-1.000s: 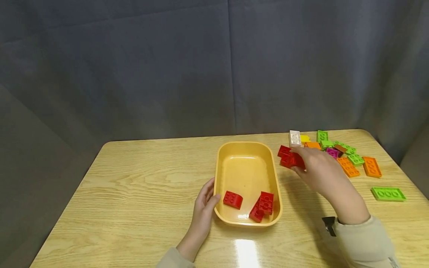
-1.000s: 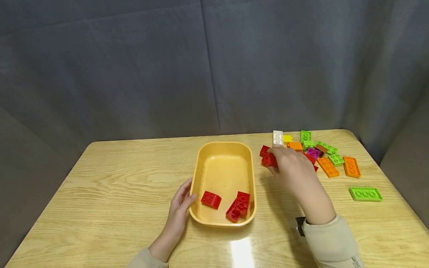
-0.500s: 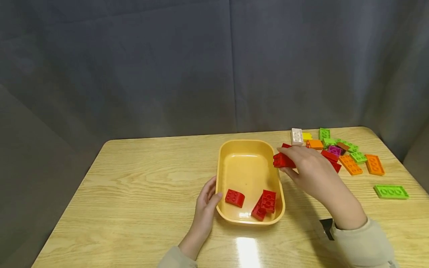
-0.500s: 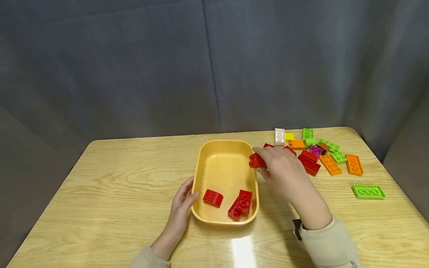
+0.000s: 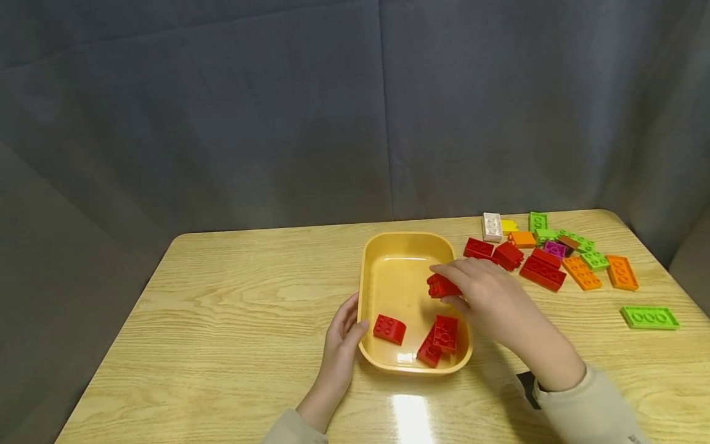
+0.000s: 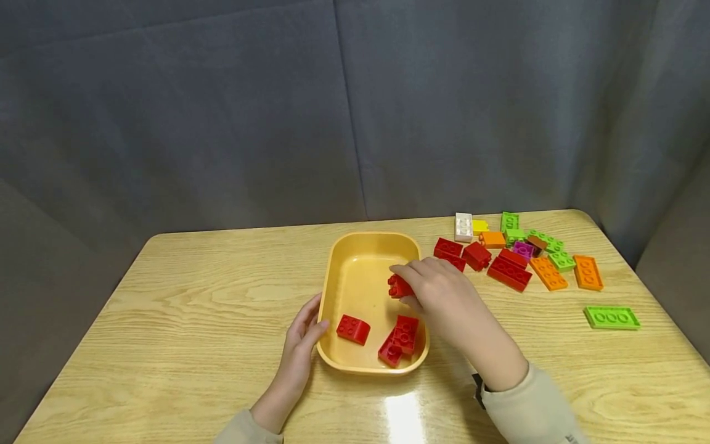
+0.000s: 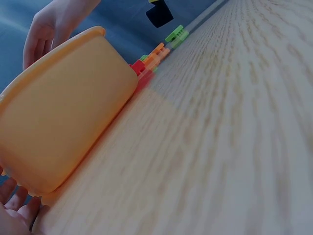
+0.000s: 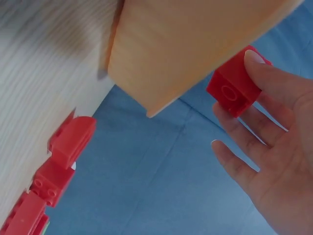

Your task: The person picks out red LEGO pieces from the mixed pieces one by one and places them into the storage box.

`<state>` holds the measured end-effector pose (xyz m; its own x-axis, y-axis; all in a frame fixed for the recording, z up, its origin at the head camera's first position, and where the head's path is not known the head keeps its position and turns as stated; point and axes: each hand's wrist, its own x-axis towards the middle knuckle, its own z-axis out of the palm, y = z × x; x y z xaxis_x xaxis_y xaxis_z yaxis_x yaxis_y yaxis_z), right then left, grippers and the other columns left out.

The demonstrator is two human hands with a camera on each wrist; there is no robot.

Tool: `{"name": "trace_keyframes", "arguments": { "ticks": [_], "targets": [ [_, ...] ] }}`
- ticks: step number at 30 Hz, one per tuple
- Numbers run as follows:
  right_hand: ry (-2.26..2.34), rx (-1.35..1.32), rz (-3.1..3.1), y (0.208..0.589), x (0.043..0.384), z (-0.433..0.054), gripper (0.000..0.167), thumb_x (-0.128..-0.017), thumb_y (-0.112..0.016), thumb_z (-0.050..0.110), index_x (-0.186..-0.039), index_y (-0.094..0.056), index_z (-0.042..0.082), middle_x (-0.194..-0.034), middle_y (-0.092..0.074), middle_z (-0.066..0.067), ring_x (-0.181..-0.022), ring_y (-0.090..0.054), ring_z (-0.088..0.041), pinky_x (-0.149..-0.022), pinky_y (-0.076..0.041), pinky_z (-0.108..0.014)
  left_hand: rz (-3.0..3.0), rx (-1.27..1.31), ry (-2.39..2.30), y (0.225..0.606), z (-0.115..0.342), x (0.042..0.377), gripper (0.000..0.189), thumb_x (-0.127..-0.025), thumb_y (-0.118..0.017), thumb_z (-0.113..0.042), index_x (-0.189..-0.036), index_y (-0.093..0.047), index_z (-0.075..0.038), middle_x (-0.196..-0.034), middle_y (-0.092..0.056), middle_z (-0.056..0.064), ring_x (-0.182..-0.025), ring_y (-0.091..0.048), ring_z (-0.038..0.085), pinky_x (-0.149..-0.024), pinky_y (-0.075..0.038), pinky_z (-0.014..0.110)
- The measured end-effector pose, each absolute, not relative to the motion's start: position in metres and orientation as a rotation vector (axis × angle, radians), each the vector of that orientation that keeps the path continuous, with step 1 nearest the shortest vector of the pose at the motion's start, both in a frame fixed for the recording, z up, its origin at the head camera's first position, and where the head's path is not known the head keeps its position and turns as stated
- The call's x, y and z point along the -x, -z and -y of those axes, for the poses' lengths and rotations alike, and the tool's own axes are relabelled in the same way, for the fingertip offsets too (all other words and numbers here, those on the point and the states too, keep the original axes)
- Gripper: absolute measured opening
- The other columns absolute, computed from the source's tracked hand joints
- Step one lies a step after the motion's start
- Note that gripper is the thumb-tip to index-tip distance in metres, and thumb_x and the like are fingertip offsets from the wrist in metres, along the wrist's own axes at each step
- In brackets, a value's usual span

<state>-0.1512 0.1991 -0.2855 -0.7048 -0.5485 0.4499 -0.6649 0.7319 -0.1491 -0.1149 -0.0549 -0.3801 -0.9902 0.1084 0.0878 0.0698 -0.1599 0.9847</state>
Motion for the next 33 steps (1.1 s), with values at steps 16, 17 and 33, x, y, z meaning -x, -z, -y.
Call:
{"name": "trace_keyframes", "arguments": {
  "ticks": [16,17,33],
  "targets": [
    [-0.393,-0.989,2.611,0.301,0.152,-0.189,0.052,-0.071,-0.089,0.009,-0.119,-0.069,0.003,-0.104,-0.070,-0.009,-0.099,-0.065,-0.029,-0.091,-0.052,-0.049,-2.037,-0.200,-2.355,0.380,0.055,0.114,0.054,-0.099,-0.048,-0.010,-0.150,-0.034,0.002,-0.150,-0.040,0.022,-0.137,-0.039,0.036,-0.105,-0.041,0.025],
    [-0.392,-0.990,2.612,0.302,0.152,-0.188,0.052,-0.071,-0.088,0.008,-0.119,-0.069,0.003,-0.104,-0.070,-0.008,-0.098,-0.065,-0.029,-0.091,-0.052,-0.048,-2.036,-0.199,-2.356,0.380,0.055,0.114,0.054,-0.099,-0.048,-0.010,-0.150,-0.034,0.002,-0.150,-0.040,0.022,-0.137,-0.039,0.036,-0.104,-0.041,0.025],
    [-0.349,-0.939,2.659,0.306,0.155,-0.193,0.048,-0.071,-0.089,0.010,-0.114,-0.070,0.001,-0.104,-0.071,-0.011,-0.099,-0.065,-0.030,-0.093,-0.051,-0.050,-2.038,-0.231,-2.344,0.381,0.055,0.116,0.055,-0.100,-0.047,-0.011,-0.150,-0.032,0.003,-0.150,-0.038,0.022,-0.138,-0.038,0.037,-0.105,-0.041,0.023]
  ]
}}
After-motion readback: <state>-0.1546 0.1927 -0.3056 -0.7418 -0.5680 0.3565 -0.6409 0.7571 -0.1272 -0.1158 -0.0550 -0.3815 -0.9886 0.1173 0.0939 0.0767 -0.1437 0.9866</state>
